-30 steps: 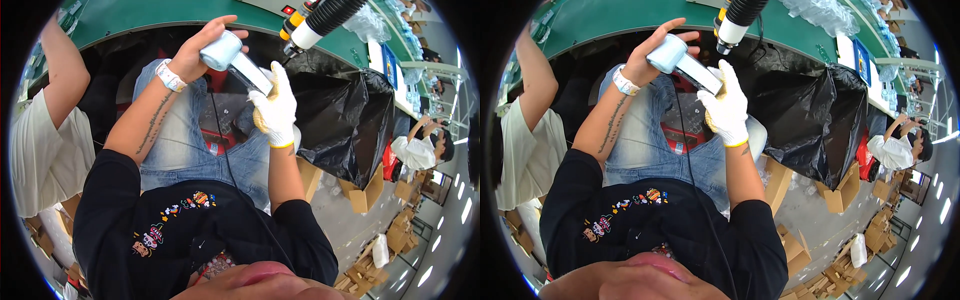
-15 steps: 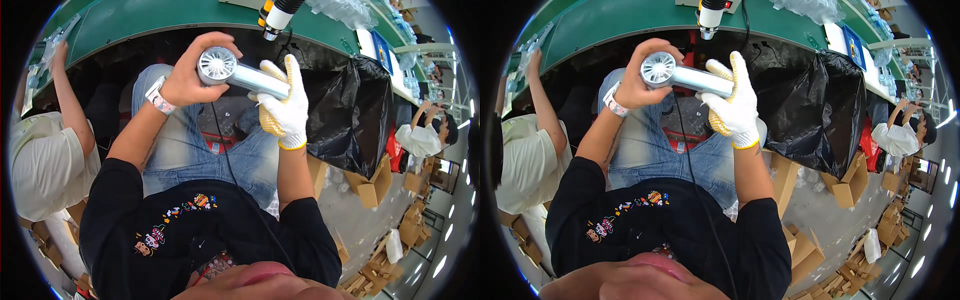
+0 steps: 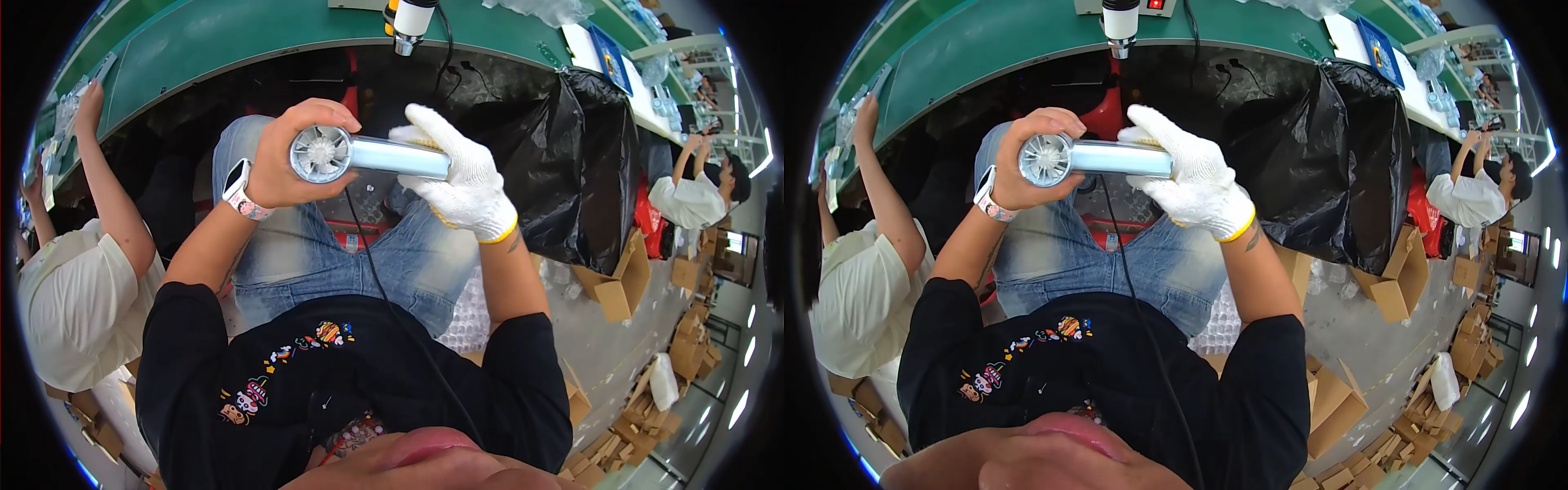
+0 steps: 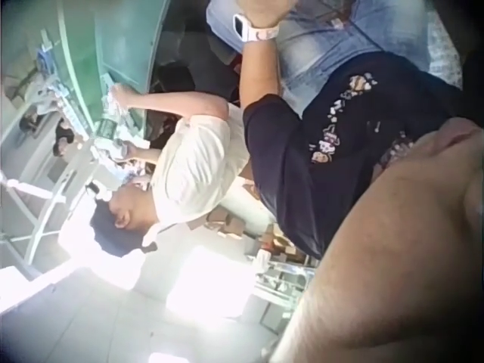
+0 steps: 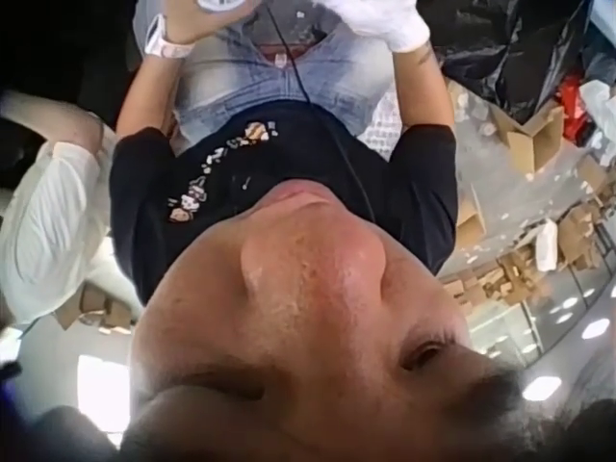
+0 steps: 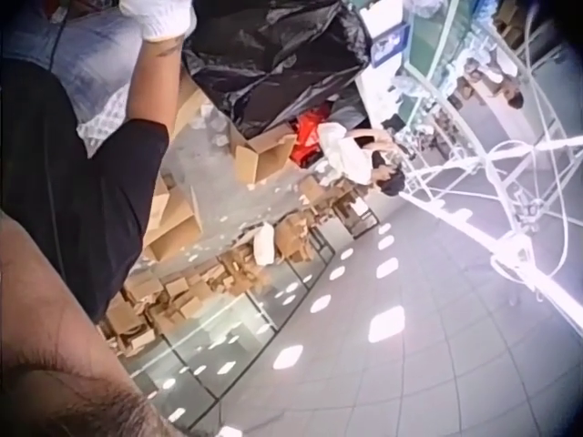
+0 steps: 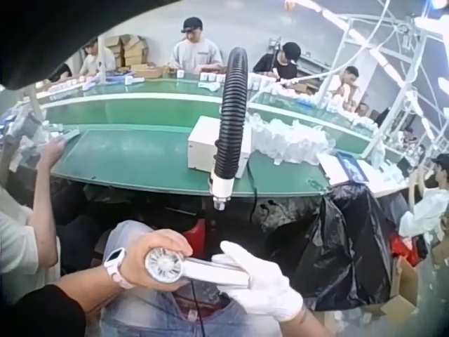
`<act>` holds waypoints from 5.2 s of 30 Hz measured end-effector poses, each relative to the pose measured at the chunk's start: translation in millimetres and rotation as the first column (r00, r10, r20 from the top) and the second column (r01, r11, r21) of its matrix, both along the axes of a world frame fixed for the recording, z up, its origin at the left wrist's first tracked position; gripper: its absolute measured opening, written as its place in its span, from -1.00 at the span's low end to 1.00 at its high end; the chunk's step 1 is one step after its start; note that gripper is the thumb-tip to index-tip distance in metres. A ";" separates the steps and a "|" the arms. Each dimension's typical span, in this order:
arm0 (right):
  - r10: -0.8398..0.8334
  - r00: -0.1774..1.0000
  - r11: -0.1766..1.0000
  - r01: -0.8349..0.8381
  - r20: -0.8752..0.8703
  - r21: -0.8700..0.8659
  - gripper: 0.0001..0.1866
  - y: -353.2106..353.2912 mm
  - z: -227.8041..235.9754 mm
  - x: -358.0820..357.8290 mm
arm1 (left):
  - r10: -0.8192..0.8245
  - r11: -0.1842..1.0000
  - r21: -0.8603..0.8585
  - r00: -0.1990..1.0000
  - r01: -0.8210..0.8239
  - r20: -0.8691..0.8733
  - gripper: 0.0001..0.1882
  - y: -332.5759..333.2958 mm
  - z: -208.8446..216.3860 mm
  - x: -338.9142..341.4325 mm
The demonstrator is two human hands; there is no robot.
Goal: Assemble handheld fans using a pneumatic assembly tool.
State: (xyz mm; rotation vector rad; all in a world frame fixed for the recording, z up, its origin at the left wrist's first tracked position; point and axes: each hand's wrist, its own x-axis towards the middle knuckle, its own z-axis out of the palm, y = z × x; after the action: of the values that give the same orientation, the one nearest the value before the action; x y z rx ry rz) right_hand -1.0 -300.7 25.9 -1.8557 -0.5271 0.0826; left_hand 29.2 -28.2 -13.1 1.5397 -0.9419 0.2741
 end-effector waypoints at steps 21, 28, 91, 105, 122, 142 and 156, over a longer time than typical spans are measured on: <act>0.217 0.964 0.836 -0.102 0.155 -0.539 -0.32 -17.3 -0.5 -2.4 | -0.226 0.955 -0.294 0.731 0.036 -0.644 -0.27 -30.0 2.5 -19.3; 0.025 0.997 0.983 -0.013 0.068 -0.181 -0.24 -12.7 -16.3 -8.8 | -0.015 0.999 -0.033 0.657 -0.015 -0.753 -0.32 -22.7 -8.9 -26.8; 0.208 0.947 0.892 -0.286 -0.243 -0.351 -0.58 8.7 -215.7 -1.0 | 0.135 0.754 0.654 0.988 -0.054 -0.074 -0.59 -63.9 -98.9 -45.6; 0.477 0.612 0.485 0.415 -0.631 0.770 -0.45 -9.6 -188.5 -0.3 | 0.105 0.959 -0.042 0.487 -0.280 -0.867 -0.65 -29.5 -83.2 -27.2; 0.595 0.646 0.381 0.297 -0.478 0.876 -0.62 -26.8 -182.1 6.8 | -0.088 0.985 -0.140 0.394 -0.104 -0.915 -0.54 -28.9 -66.2 -20.9; 0.661 0.738 -0.188 0.334 -0.132 0.924 -0.57 -53.8 -191.1 18.3 | -0.161 0.956 -0.180 0.102 -0.230 -0.982 -0.55 -103.9 -48.9 -0.7; 0.769 0.635 -0.404 0.567 -0.069 0.718 -0.60 -61.8 -178.9 8.7 | -0.036 0.999 -0.039 0.415 0.000 -0.909 -0.40 -108.1 -46.2 15.8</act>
State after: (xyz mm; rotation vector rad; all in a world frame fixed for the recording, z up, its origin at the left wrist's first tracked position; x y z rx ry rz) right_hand 7.7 -362.5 -153.0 0.4589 0.0197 0.4585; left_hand 45.0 -136.3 -59.3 1.3366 -0.0391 -0.5704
